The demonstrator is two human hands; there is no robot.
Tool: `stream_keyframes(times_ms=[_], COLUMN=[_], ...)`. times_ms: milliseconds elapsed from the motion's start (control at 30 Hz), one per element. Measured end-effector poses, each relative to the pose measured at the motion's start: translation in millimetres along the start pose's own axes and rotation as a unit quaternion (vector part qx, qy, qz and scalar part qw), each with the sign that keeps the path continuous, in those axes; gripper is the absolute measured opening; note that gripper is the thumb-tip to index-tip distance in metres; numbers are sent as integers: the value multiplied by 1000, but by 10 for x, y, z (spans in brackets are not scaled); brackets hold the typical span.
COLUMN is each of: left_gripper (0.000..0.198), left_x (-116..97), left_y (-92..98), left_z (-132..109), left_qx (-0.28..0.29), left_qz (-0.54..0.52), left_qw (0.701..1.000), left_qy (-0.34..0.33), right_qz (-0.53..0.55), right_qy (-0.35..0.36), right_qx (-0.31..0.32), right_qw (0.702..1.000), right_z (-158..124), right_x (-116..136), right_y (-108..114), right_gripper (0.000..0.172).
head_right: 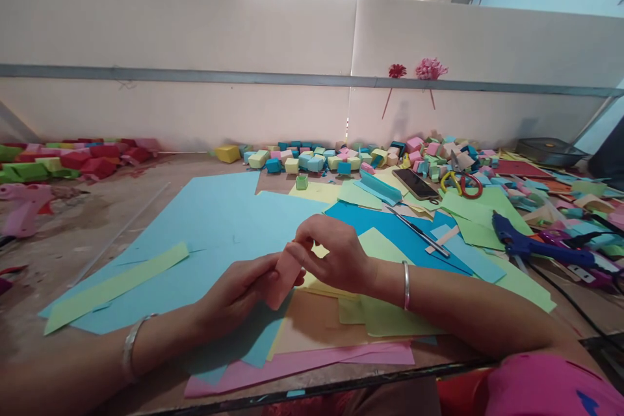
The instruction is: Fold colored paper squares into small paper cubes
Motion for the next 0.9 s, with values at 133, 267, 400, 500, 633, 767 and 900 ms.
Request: stream_keyframes(times_ms=[133, 267, 400, 500, 633, 767, 900], left_gripper=[31, 31, 28, 27, 26, 32, 34], left_x=[-3, -8, 24, 27, -3, -51, -91], left_y=[24, 52, 65, 58, 62, 117, 145], left_z=[1, -8, -21, -20, -21, -39, -75], left_qx=[-13, -22, -28, -28, -34, -71, -108], left_qz=[-11, -19, -7, 10, 32, 74, 151], left_qw=[1000, 999, 1000, 999, 998, 994, 980], left_qy=[-2, -13, -8, -13, -30, -43, -66], right_qz=[29, 45, 21, 13, 13, 23, 60], right_qy=[16, 30, -1, 3, 6, -3, -13], right_qx=[-5, -21, -36, -41, -36, -29, -14], right_qw=[999, 998, 999, 999, 999, 999, 998], right_z=[-12, -29, -62, -78, -71, -41, -9], right_x=[21, 56, 24, 46, 74, 71, 43], right_y=[2, 11, 24, 35, 37, 35, 14], right_gripper=[13, 11, 7, 13, 12, 8, 14])
Point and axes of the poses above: each hand's wrist, its own z-axis towards the middle knuckle, its own y-axis out of the back of the hand, x = y × z, the point moved 9 cm from there along z, towards the middle knuckle, and after that the axes turned 5 degrees about x, right-handed, at the moved point
